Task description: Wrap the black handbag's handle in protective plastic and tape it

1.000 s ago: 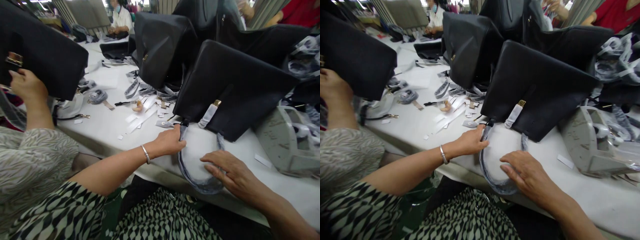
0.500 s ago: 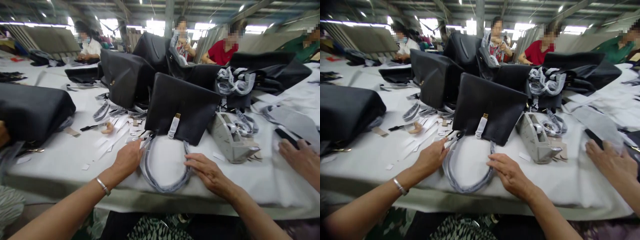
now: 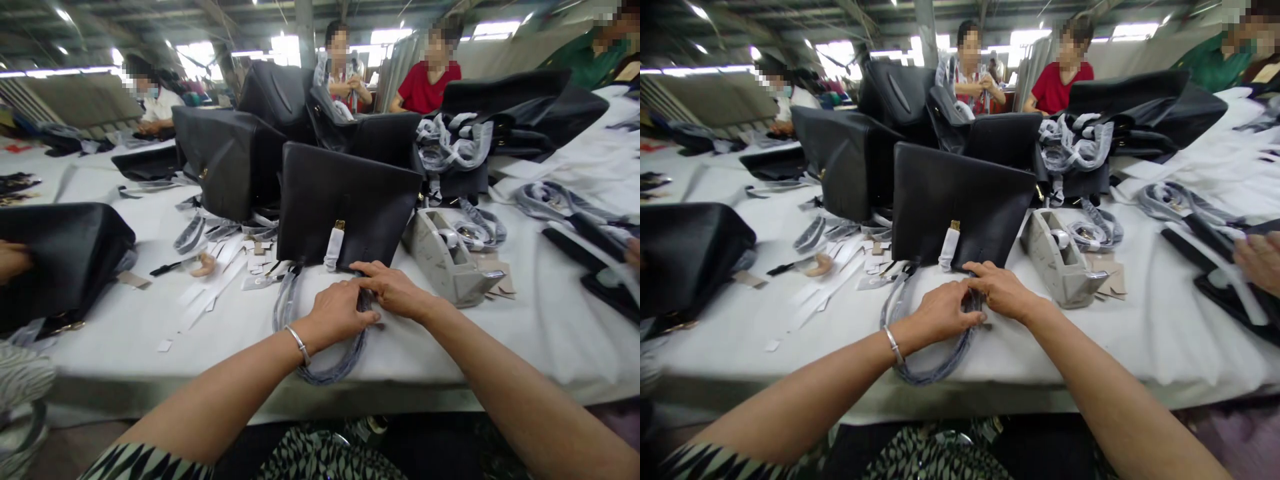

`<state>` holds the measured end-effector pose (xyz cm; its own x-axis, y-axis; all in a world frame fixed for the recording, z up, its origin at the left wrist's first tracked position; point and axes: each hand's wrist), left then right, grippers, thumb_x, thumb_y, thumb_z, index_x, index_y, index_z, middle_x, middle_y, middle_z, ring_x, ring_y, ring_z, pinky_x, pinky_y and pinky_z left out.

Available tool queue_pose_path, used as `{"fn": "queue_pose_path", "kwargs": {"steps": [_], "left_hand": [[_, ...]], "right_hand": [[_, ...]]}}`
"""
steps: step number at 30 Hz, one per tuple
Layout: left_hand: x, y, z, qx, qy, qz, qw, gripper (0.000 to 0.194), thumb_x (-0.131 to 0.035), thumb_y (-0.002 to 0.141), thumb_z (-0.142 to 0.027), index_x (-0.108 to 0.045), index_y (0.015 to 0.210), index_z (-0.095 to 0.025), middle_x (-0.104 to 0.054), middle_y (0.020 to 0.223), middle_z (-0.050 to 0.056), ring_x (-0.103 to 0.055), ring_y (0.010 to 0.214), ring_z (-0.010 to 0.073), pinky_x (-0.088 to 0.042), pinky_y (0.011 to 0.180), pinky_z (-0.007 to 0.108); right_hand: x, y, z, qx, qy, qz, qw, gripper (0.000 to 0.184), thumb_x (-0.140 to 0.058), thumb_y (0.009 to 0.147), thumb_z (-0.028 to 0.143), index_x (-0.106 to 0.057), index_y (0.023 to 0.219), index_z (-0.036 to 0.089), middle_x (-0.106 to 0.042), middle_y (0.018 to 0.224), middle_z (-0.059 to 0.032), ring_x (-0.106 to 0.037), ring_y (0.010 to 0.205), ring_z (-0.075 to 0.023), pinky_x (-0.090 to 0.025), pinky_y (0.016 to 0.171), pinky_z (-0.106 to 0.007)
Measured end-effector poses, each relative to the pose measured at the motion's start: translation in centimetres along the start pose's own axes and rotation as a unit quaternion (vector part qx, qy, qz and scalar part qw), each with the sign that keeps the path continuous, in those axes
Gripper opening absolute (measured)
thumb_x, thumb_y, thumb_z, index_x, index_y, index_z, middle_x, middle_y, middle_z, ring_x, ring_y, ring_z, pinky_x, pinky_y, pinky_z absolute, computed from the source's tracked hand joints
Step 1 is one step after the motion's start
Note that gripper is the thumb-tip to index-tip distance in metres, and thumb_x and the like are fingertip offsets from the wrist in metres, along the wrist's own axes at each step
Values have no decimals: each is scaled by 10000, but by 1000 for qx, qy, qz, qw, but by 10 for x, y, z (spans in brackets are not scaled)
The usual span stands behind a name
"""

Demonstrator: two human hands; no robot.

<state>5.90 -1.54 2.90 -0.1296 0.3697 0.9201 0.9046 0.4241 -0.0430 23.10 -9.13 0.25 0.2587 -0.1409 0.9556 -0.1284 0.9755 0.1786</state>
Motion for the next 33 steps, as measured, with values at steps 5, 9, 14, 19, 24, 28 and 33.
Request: {"fn": "queue_pose_path", "kwargs": {"steps": [5, 9, 14, 19, 24, 28, 33], "left_hand": [[-10, 6, 5, 46, -19, -23, 998, 553, -730, 665, -489, -526, 1068, -171, -612, 1046, 93, -604, 944, 275, -499, 754, 361], [-13, 9, 9, 69, -78, 11, 995, 416, -722, 646, -398, -546, 960, -190, -620, 912, 32, -597, 769, 208, -462, 630, 296], [-13, 16, 5, 83, -47, 23, 995, 163, -643, 646, -266, -578, 777, -193, -612, 776, 23, -585, 693, 205, -396, 558, 275], [-10, 19, 6, 75, -62, 0, 995, 74, -589, 714, -264, -591, 698, -192, -608, 704, 22, -589, 710, 203, -403, 598, 280], [-9, 25, 17, 78, -145, 4, 986, 302, -718, 647, -307, -607, 899, -185, -588, 708, -28, -532, 617, 136, -355, 515, 224], [-9, 30, 13, 70, -156, 37, 985, 151, -683, 656, -248, -636, 785, -183, -576, 669, -29, -530, 623, 133, -332, 516, 226], [-2, 23, -8, 50, -36, 54, 997, 282, -672, 699, -489, -654, 674, -208, -570, 664, 5, -548, 653, 190, -344, 542, 273]], "right_hand": [[18, 15, -8, 78, 3, 43, 996, 473, -503, 725, -28, -720, 1044, 246, -655, 1194, -31, -553, 967, -200, -487, 835, -326], [23, 20, -17, 81, 59, 51, 994, 448, -529, 714, -36, -743, 972, 260, -686, 1112, 6, -596, 974, -169, -467, 870, -285], [20, 25, -24, 69, 99, 49, 992, 405, -534, 708, -20, -752, 937, 234, -701, 1065, -1, -637, 988, -160, -464, 895, -267], [14, 23, -28, 57, 133, 30, 989, 348, -546, 689, 13, -750, 894, 207, -706, 1043, -15, -638, 993, -168, -470, 883, -264], [19, 25, -24, 49, 147, 58, 986, 325, -504, 599, -27, -714, 739, 179, -703, 906, 7, -638, 864, -148, -462, 806, -224], [24, 29, -22, 33, 124, 95, 987, 294, -513, 597, -14, -691, 729, 179, -687, 857, 16, -621, 791, -135, -443, 725, -204], [20, 31, -27, 11, 109, 95, 990, 244, -552, 611, 18, -681, 741, 179, -687, 904, 15, -616, 816, -146, -442, 744, -211]]}}
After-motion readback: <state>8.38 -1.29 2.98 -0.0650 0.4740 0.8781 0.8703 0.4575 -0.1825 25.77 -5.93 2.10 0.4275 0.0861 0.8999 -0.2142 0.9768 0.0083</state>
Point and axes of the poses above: each hand's wrist, its own y-axis towards the middle knuckle, its own x-axis out of the back of the hand, z = x × y
